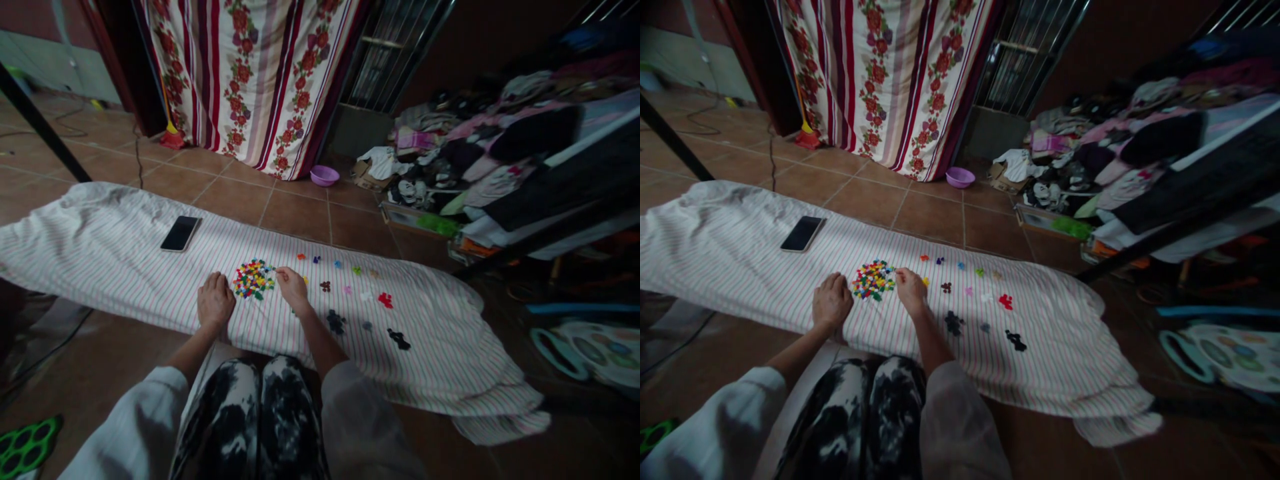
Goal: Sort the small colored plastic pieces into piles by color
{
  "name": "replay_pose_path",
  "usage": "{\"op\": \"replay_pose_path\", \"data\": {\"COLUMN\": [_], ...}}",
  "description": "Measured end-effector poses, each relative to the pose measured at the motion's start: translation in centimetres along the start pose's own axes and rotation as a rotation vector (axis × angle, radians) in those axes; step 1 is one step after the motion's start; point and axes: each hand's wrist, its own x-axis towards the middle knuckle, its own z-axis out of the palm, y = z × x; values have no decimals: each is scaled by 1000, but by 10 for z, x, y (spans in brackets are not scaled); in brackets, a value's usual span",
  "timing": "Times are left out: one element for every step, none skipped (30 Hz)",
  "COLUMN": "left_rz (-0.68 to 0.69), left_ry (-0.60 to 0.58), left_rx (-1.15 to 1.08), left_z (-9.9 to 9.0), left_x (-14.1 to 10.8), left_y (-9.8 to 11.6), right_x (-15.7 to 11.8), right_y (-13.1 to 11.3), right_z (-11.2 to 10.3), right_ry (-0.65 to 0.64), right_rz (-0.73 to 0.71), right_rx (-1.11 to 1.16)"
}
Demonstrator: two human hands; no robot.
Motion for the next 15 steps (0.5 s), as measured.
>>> {"op": "replay_pose_path", "data": {"left_rz": [1,3,2,2,2,3,3,3,3,3,2,3,4,7,7], "left_ry": [-3,-7,-10,-12,-11,-8,-4,0,1,2,2,2,4,6,11], "left_rx": [3,5,6,6,5,5,4,5,6,8,10,11,11,10,9], "left_z": [0,-1,-1,-2,-2,-3,-3,-3,-4,-4,-4,-4,-5,-5,-5], "left_x": [0,0,0,0,-1,-1,-1,-1,-1,-1,-1,-1,-1,-1,-1], "left_y": [0,0,0,0,0,1,1,1,2,2,2,2,2,2,2], "right_x": [-3,-7,-11,-15,-20,-25,-30,-36,-42,-48,-54,-60,-66,-72,-77], "right_y": [2,5,9,13,18,24,30,37,44,52,59,66,72,78,83], "right_z": [-4,-8,-13,-18,-23,-29,-35,-42,-49,-56,-63,-71,-78,-84,-90], "right_ry": [13,28,45,63,86,110,135,159,183,208,226,244,266,287,305], "right_rz": [9,19,26,31,31,26,16,2,-13,-30,-46,-56,-56,-50,-40], "right_rx": [9,18,29,41,51,58,58,48,28,-1,-33,-68,-103,-135,-163]}}
